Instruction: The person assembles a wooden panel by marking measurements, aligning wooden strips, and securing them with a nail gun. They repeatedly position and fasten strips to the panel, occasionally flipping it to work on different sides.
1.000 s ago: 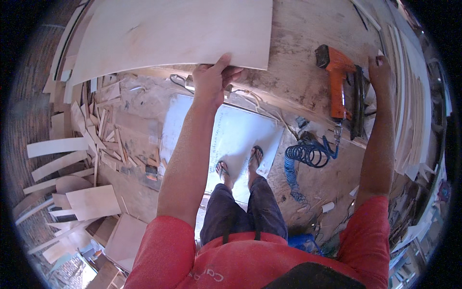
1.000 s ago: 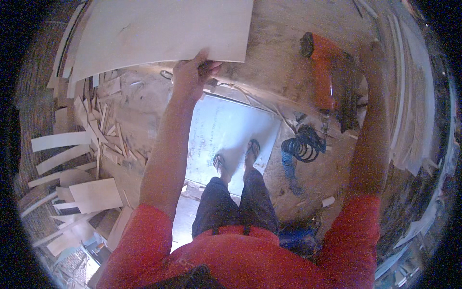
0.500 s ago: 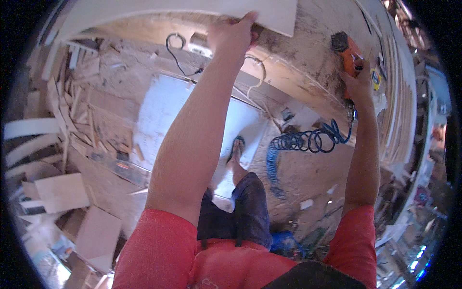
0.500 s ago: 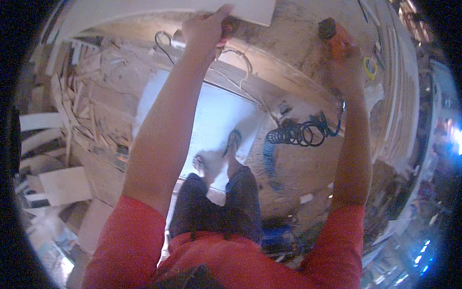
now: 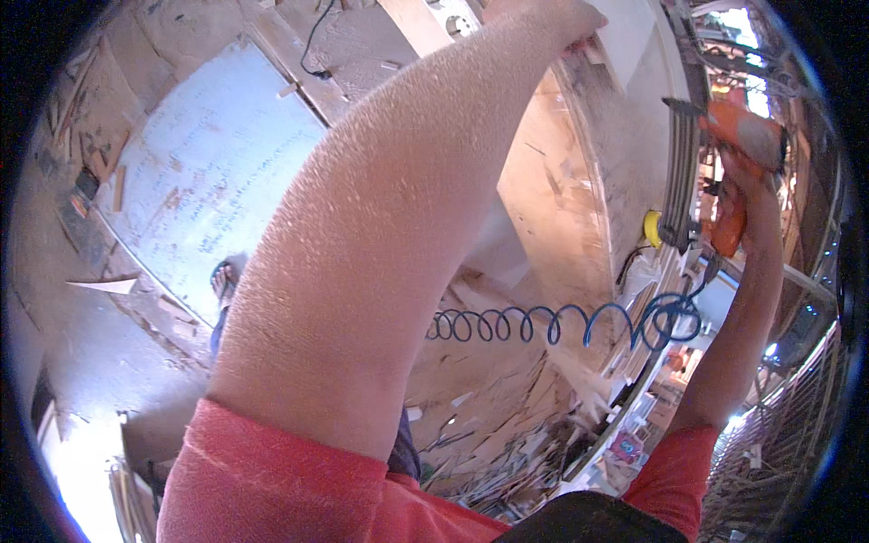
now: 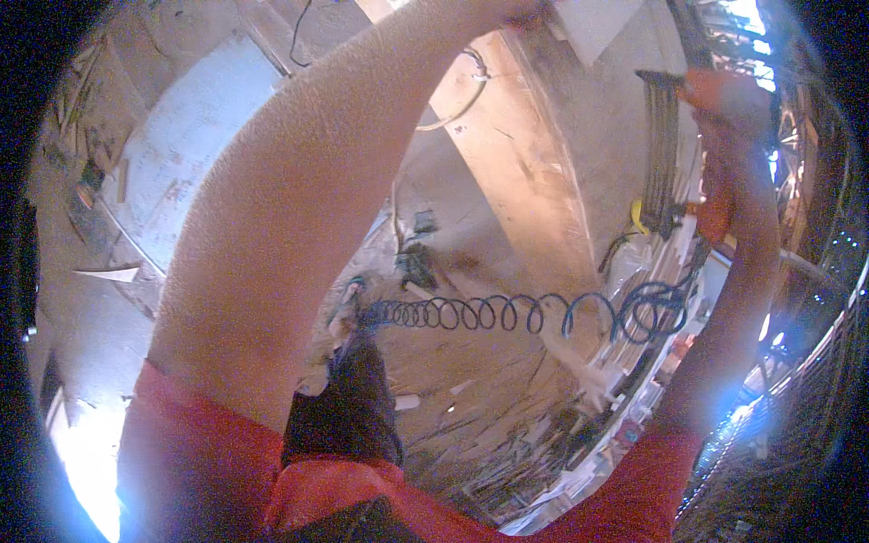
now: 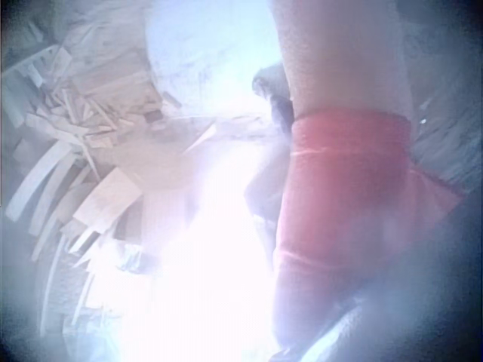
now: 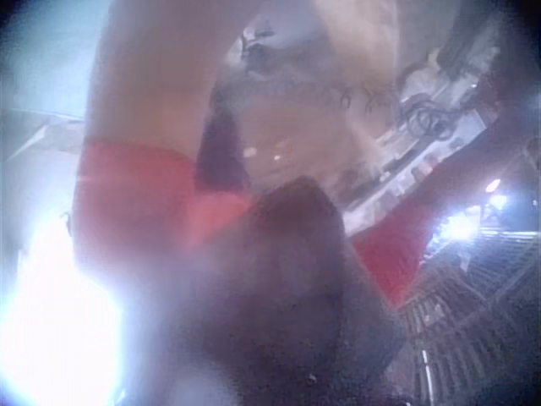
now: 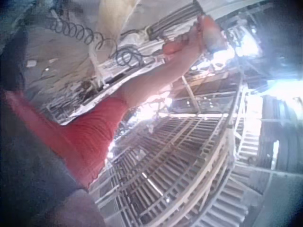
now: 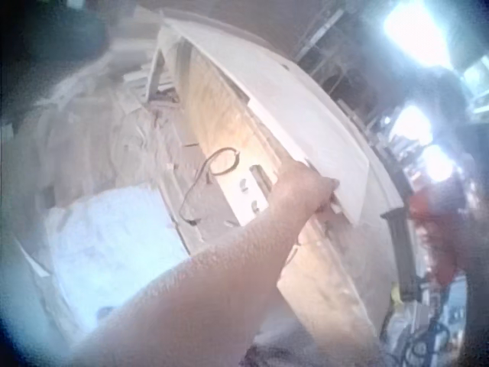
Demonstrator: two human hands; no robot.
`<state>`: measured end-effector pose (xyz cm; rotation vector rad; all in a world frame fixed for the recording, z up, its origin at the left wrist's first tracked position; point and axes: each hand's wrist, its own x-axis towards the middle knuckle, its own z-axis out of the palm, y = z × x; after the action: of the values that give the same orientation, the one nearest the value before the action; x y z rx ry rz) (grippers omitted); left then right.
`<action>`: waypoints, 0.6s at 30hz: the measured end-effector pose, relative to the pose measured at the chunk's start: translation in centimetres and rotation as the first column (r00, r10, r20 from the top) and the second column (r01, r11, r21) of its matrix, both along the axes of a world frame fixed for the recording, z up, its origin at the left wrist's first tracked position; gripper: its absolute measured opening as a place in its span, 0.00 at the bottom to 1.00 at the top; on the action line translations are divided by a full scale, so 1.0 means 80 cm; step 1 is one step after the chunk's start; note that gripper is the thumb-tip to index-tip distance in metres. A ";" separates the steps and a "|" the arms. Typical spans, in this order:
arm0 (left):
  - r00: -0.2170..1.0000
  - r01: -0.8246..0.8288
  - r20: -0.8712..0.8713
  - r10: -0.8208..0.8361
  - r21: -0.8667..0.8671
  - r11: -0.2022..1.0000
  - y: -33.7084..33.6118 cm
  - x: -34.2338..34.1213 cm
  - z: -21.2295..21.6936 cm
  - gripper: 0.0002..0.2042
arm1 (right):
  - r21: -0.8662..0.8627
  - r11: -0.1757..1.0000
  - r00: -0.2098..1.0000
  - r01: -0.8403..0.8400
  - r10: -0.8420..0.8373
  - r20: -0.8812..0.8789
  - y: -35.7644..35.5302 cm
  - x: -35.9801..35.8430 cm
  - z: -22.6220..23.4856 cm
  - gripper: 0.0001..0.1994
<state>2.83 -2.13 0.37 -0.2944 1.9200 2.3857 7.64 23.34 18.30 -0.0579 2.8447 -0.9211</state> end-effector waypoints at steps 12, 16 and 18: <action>0.998 -0.048 -0.045 0.040 -0.202 0.978 0.011 0.003 -0.009 0.17 | 0.156 0.980 0.989 -0.120 0.104 0.107 -0.041 -0.082 -0.019 0.18; 0.994 -0.096 -0.067 0.089 -0.114 0.989 0.012 0.001 -0.010 0.16 | 0.193 0.961 0.976 -0.197 0.174 0.130 -0.038 -0.082 -0.014 0.18; 0.990 -0.129 -0.070 0.123 -0.083 0.988 0.015 0.001 -0.011 0.16 | 0.283 0.933 0.964 -0.223 0.167 0.207 -0.025 -0.113 -0.005 0.18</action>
<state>2.91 -0.90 -0.53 -0.3583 2.0986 2.4206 -1.41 21.33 17.89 -0.2077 2.7135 -0.4180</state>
